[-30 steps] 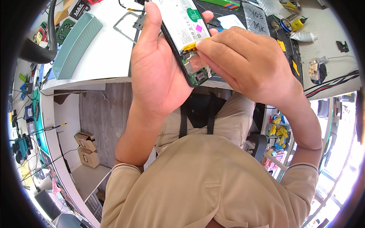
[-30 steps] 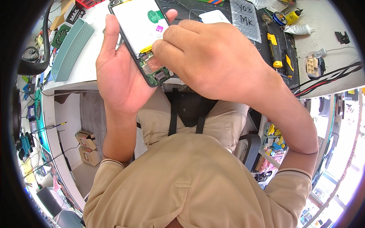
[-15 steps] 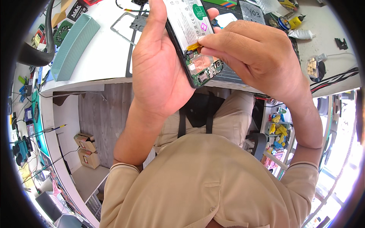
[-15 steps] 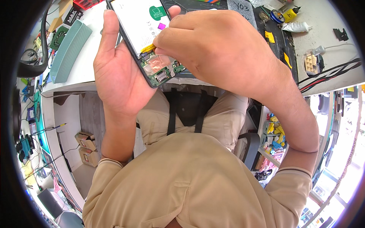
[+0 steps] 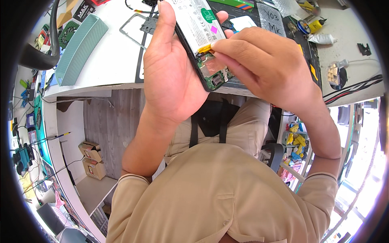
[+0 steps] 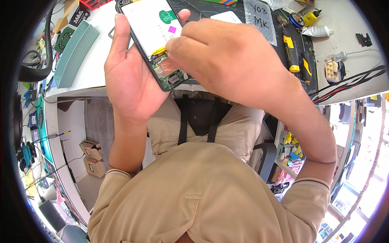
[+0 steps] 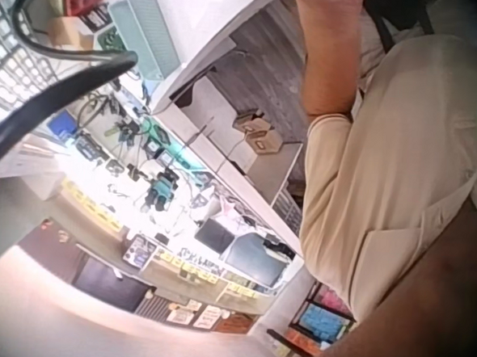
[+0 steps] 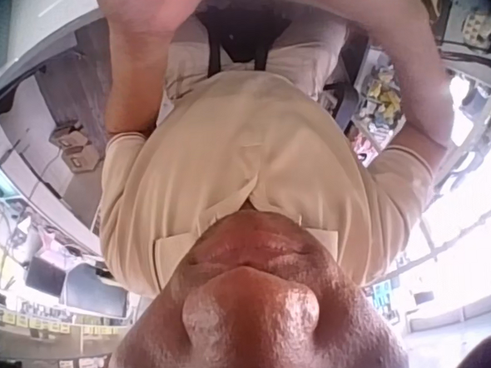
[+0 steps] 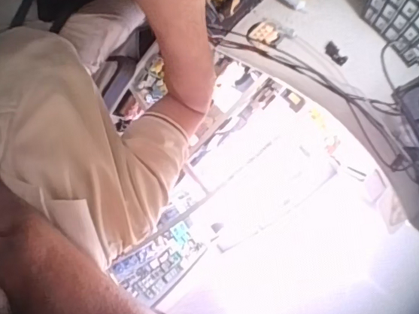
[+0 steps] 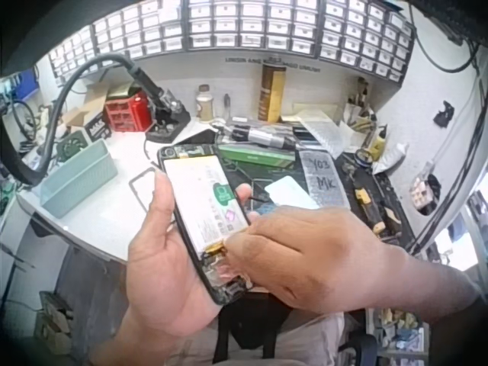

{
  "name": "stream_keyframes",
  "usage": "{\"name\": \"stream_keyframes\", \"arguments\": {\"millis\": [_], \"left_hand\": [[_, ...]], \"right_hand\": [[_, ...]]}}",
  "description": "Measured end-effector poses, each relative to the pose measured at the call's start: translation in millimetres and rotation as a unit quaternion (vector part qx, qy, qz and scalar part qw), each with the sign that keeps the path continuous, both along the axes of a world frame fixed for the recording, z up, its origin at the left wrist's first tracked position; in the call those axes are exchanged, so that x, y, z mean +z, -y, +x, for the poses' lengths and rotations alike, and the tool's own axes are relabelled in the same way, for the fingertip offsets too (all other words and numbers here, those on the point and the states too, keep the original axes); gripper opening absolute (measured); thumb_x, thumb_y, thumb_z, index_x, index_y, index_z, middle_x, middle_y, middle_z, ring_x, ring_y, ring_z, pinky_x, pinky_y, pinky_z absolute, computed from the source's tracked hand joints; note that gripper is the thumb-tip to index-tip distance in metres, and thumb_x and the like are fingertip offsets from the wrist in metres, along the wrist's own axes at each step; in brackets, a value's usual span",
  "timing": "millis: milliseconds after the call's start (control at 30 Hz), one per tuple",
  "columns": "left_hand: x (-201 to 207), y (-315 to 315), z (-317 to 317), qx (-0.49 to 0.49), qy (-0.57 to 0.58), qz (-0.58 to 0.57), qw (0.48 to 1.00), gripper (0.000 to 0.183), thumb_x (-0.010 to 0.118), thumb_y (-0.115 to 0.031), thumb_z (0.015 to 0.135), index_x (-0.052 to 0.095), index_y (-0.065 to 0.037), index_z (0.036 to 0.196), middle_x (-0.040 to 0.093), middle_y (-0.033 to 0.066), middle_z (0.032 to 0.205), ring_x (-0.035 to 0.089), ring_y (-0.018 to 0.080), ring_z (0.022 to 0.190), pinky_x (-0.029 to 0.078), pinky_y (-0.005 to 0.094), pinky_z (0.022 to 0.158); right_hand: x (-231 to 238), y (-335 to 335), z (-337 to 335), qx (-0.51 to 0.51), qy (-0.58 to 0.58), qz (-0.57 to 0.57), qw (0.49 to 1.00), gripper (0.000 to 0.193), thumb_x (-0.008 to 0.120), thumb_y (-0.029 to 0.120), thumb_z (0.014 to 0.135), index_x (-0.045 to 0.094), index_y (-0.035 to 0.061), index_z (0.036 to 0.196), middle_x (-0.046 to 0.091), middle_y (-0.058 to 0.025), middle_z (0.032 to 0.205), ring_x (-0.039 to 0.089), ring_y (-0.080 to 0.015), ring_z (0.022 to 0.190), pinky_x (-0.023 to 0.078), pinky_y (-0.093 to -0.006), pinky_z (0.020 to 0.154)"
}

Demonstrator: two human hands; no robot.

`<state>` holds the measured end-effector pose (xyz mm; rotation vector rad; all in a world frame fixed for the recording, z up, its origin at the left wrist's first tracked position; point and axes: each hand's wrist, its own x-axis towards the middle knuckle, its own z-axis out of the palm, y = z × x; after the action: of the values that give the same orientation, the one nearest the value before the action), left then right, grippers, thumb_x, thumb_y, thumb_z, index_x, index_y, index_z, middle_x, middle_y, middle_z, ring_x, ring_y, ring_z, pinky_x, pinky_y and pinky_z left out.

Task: The person disassembles a smartphone by removing the back cover and then uses a metal spudger to carefully pry and lift the battery from the device's chassis. The person handles the phone, back cover, and battery throughout the process.

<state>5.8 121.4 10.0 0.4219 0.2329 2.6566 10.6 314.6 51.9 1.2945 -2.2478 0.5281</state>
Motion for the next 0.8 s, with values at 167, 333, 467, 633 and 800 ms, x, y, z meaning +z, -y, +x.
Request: {"name": "stream_keyframes", "arguments": {"millis": [167, 333, 467, 633, 800], "left_hand": [[14.8, -9.6, 7.6, 0.051, 0.054, -0.016, 0.997, 0.063, 0.032, -0.058, 0.116, 0.052, -0.007, 0.148, 0.067, 0.0201, 0.132, 0.070, 0.0342, 0.114, 0.062, 0.0430, 0.089], [3.7, -3.7, 3.3, 0.043, 0.023, -0.010, 0.999, 0.064, 0.033, -0.058, 0.115, 0.051, -0.006, 0.148, 0.066, 0.0206, 0.133, 0.070, 0.0348, 0.113, 0.062, 0.0438, 0.089], [16.6, -8.0, 11.1, 0.056, 0.061, -0.010, 0.997, 0.064, 0.033, -0.058, 0.115, 0.051, -0.006, 0.147, 0.066, 0.0203, 0.132, 0.070, 0.0341, 0.112, 0.062, 0.0422, 0.087], [5.5, -2.3, 5.5, 0.023, -0.010, -0.005, 1.000, 0.063, 0.032, -0.058, 0.116, 0.050, -0.006, 0.146, 0.066, 0.0194, 0.130, 0.070, 0.0325, 0.111, 0.062, 0.0417, 0.087], [13.4, -7.8, 13.9, 0.017, 0.028, 0.019, 0.999, 0.062, 0.031, -0.056, 0.116, 0.049, -0.006, 0.149, 0.066, 0.0187, 0.133, 0.067, 0.0324, 0.118, 0.057, 0.0441, 0.100]], "right_hand": [[1.3, -2.4, 0.7, -0.008, 0.023, -0.046, 0.999, 0.026, 0.084, 0.000, 0.086, 0.078, 0.0016, 0.111, 0.074, -0.0110, 0.091, 0.073, -0.0275, 0.079, 0.057, -0.0349, 0.067], [5.0, 2.4, 5.9, -0.009, 0.027, -0.050, 0.998, 0.025, 0.086, 0.003, 0.084, 0.079, 0.0016, 0.109, 0.076, -0.0106, 0.090, 0.074, -0.0259, 0.079, 0.060, -0.0340, 0.071], [5.9, 3.1, 5.4, -0.007, 0.018, -0.036, 0.999, 0.025, 0.087, 0.005, 0.084, 0.080, 0.0025, 0.107, 0.076, -0.0096, 0.088, 0.073, -0.0245, 0.077, 0.061, -0.0332, 0.073], [13.1, 3.2, 6.1, 0.010, -0.009, 0.009, 1.000, 0.025, 0.087, 0.005, 0.083, 0.078, 0.0024, 0.106, 0.074, -0.0083, 0.084, 0.070, -0.0231, 0.071, 0.060, -0.0333, 0.068], [11.8, 2.2, 6.4, 0.041, -0.076, 0.050, 0.995, 0.026, 0.086, 0.006, 0.082, 0.076, -0.0002, 0.105, 0.069, -0.0063, 0.081, 0.067, -0.0226, 0.067, 0.055, -0.0333, 0.060]]}}
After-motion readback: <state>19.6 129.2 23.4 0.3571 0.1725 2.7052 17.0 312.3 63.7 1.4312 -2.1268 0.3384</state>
